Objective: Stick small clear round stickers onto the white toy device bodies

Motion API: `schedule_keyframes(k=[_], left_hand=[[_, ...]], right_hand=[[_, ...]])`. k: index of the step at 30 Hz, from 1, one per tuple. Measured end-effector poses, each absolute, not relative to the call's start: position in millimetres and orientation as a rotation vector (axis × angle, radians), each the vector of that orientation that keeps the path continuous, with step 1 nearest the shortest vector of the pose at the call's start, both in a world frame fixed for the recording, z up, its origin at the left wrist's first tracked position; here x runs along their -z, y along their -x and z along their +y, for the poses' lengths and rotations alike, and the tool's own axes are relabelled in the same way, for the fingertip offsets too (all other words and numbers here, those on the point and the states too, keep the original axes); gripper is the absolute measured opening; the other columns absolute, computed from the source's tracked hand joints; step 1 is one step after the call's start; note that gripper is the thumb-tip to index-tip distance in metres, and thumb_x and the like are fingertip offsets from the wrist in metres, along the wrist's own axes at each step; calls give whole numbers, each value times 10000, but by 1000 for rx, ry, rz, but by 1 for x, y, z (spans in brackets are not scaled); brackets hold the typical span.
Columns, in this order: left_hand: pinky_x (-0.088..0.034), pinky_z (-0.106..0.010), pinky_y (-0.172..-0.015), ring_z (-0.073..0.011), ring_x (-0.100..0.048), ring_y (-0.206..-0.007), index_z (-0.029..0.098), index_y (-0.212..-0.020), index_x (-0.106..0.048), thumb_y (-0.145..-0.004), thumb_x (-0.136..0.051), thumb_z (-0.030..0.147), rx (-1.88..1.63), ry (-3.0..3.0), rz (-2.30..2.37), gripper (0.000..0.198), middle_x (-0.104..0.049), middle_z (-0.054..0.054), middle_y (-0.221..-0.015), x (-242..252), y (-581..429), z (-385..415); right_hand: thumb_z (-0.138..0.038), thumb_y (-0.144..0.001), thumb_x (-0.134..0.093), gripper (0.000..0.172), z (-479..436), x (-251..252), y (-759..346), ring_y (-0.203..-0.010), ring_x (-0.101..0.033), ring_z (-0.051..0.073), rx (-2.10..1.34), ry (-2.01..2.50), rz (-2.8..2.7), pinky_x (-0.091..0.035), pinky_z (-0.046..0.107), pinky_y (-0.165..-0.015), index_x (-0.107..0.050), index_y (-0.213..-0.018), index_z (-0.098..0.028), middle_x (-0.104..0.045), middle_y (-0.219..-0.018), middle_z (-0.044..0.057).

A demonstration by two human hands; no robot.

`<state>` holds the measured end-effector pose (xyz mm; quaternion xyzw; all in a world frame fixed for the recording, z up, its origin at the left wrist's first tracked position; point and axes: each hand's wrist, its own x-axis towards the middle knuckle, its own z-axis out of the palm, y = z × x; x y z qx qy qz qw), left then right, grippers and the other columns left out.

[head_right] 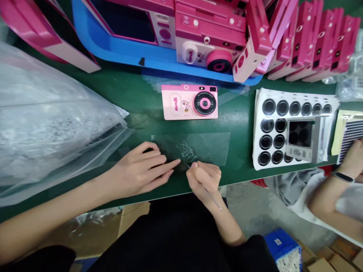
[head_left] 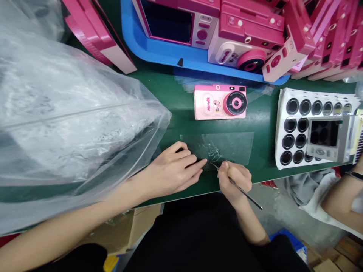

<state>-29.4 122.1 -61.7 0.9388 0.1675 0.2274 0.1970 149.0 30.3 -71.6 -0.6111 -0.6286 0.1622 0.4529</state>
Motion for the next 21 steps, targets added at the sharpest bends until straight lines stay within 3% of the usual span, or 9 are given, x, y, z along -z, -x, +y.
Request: schedule_keyframes(k=[7, 12, 18, 21], left_hand=[[-514, -337, -713, -138, -566, -603, 97, -1054, -686, -956, -536, 173, -640, -2636, 461, 195, -628, 5, -653, 62, 30, 121], [-528, -349, -735, -155, -604, -660, 92, -1050, -697, -940, -547, 162, -600, -2640, 476, 199, -669, -31, -734, 60, 29, 120], [-528, -426, -948, -256, -661, -1060, 120, -1027, -705, -906, -596, 168, -621, -2596, 501, 170, -719, -102, -1160, 62, 29, 118], [-494, -463, -1041, -286, -615, -1196, 118, -1031, -704, -901, -596, 163, -633, -2568, 498, 175, -694, -114, -1237, 65, 30, 118]], right_hand=[[40, -849, -518, 455, 31, 69, -151, -397, -371, 39, -391, 1515, -1565, -296, 211, -415, -257, -565, -200, -380, -456, -84], [-77, -898, -534, 429, 28, 70, -161, -366, -439, 60, -306, 1744, -1346, -380, 208, -392, -346, -537, -213, -434, -436, -79], [-138, -901, -567, 460, 26, 75, -165, -372, -484, 71, -215, 1806, -1336, -424, 211, -410, -332, -513, -214, -438, -419, -72], [-131, -903, -565, 454, 25, 79, -164, -374, -484, 67, -192, 1801, -1323, -428, 210, -417, -330, -523, -212, -449, -429, -72]])
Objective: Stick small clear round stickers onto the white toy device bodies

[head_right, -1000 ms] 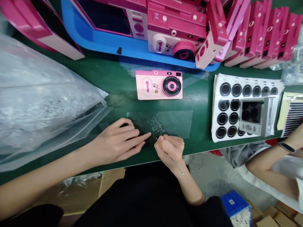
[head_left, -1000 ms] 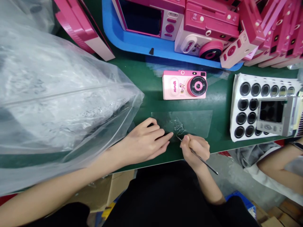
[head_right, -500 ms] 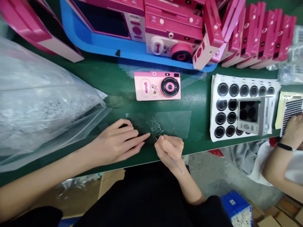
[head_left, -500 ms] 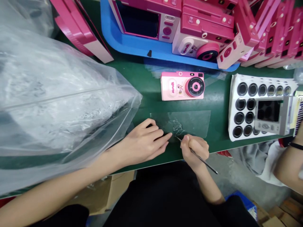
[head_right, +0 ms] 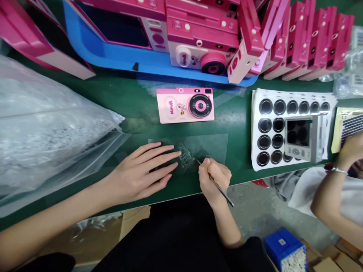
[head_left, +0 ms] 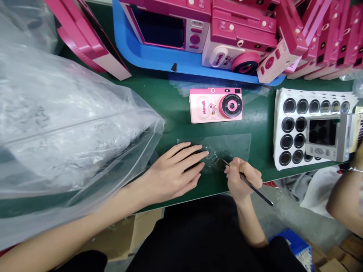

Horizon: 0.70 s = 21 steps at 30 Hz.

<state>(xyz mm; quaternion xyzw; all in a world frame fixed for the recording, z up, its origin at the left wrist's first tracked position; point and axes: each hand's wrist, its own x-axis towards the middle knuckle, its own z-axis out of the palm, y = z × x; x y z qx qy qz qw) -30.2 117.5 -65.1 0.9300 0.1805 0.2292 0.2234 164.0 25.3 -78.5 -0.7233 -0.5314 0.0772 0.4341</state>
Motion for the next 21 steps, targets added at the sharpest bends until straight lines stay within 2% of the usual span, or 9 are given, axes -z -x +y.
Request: schedule_keyframes(k=[6, 21], left_hand=[[-487, -472, -1062, -286, -611, -1216, 127, -1033, -707, -891, -605, 157, -643, -2534, 512, 177, -685, -127, -1249, 69, 30, 116], [-509, -451, -1006, -270, -650, -1172, 142, -1006, -709, -904, -602, 152, -624, -2550, 530, 149, -716, -106, -1208, 60, 28, 121]], right_hand=[[-130, -901, -567, 450, 23, 80, -165, -381, -471, 67, -246, 1802, -1346, -418, 217, -421, -330, -527, -214, -437, -437, -72], [-99, -901, -544, 434, 28, 73, -164, -382, -450, 64, -264, 1805, -1374, -395, 217, -427, -381, -512, -203, -411, -436, -71]])
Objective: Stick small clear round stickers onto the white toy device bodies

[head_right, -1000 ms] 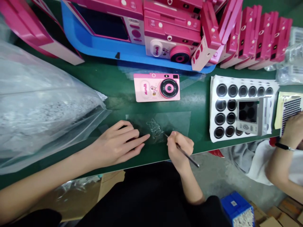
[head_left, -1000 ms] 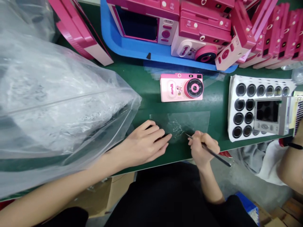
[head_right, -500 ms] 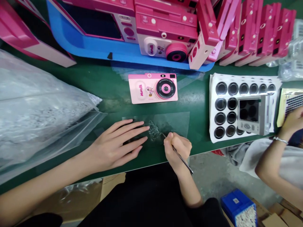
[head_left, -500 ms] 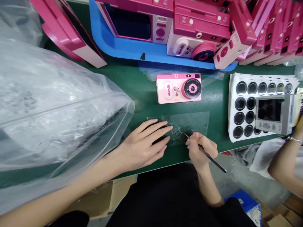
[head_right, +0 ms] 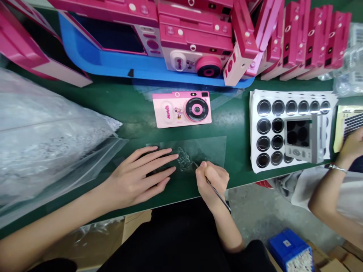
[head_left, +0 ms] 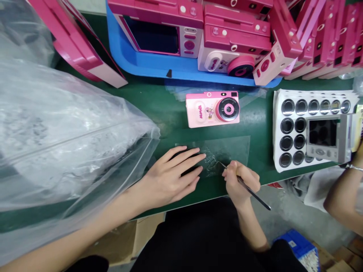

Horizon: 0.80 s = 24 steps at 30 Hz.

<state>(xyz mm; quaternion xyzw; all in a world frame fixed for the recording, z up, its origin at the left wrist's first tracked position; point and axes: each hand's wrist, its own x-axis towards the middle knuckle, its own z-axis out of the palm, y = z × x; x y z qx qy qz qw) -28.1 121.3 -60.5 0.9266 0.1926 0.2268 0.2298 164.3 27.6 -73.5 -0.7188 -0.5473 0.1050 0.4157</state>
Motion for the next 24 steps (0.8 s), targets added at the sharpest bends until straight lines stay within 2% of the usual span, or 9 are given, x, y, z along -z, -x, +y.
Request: schedule_keyframes(k=[9, 18, 24], left_hand=[[-506, -442, -1020, -266, -647, -1172, 155, -1021, -698, -907, -593, 161, -619, -2529, 540, 155, -710, -98, -1221, 60, 29, 121], [-519, -441, -1003, -263, -654, -1164, 171, -1012, -690, -910, -587, 166, -619, -2539, 547, 146, -716, -90, -1212, 59, 28, 121], [-516, -444, -1001, -269, -654, -1160, 142, -1001, -696, -897, -608, 159, -653, -2540, 535, 138, -719, -105, -1200, 61, 28, 121]], right_hand=[[-136, -921, -540, 442, 28, 73, -164, -378, -465, 69, -243, 1823, -1375, -412, 214, -421, -383, -514, -207, -417, -422, -67], [-89, -894, -554, 447, 27, 76, -164, -380, -462, 64, -231, 1779, -1378, -411, 214, -435, -341, -518, -203, -419, -428, -75], [-112, -904, -550, 447, 28, 75, -164, -377, -456, 67, -243, 1801, -1370, -404, 220, -430, -338, -522, -209, -411, -425, -73]])
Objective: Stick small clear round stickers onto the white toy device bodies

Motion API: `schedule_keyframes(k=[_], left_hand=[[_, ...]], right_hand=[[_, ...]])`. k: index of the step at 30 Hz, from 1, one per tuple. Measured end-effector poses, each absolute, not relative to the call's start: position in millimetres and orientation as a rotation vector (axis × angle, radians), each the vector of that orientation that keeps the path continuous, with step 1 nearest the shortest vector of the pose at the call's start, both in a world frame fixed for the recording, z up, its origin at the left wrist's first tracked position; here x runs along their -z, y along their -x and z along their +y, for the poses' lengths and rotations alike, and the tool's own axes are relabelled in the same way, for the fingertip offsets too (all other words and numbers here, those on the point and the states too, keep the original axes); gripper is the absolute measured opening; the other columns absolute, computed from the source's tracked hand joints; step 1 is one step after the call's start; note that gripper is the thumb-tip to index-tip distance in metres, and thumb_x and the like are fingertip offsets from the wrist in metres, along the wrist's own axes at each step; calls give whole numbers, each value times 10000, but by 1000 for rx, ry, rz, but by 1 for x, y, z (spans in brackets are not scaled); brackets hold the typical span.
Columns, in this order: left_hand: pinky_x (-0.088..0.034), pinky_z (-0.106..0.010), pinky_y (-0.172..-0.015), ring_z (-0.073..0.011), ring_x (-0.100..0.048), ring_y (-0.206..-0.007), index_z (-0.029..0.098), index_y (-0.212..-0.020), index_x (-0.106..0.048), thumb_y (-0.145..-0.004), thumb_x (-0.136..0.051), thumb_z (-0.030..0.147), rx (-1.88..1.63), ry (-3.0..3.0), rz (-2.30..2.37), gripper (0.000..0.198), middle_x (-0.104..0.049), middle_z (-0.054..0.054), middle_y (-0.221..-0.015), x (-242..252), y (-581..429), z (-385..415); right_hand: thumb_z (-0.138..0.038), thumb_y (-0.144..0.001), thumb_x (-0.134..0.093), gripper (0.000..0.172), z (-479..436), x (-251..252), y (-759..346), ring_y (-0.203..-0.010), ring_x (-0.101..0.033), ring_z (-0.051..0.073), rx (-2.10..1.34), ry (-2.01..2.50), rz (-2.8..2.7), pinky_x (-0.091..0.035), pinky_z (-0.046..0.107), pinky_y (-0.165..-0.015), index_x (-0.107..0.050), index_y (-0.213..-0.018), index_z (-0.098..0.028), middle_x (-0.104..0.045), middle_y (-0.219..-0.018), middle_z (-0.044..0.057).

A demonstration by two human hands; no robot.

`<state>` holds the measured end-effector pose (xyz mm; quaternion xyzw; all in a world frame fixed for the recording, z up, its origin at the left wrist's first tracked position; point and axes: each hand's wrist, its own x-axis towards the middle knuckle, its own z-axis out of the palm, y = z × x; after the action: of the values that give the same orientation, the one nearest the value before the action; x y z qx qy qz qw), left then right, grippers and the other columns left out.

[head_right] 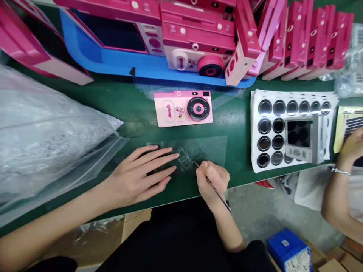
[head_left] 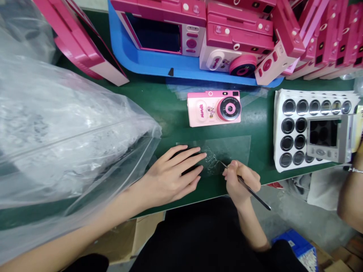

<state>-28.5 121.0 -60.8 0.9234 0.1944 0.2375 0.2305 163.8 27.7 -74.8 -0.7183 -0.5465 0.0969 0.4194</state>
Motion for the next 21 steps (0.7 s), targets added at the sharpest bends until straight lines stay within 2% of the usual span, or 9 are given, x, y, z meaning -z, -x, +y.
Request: schedule_keyframes(k=[10, 21], left_hand=[[-539, -442, -970, -262, -668, -1141, 148, -988, -707, -899, -602, 163, -661, -2558, 525, 139, -728, -102, -1182, 60, 28, 122], [-533, -445, -988, -268, -661, -1151, 148, -988, -701, -908, -585, 164, -667, -2544, 542, 142, -722, -95, -1197, 63, 29, 120]], right_hand=[[-157, -914, -561, 461, 25, 79, -165, -372, -464, 70, -230, 1817, -1332, -417, 217, -420, -318, -527, -220, -426, -421, -71], [-120, -909, -546, 453, 28, 76, -164, -383, -467, 71, -274, 1774, -1366, -411, 220, -426, -324, -526, -216, -416, -429, -71]])
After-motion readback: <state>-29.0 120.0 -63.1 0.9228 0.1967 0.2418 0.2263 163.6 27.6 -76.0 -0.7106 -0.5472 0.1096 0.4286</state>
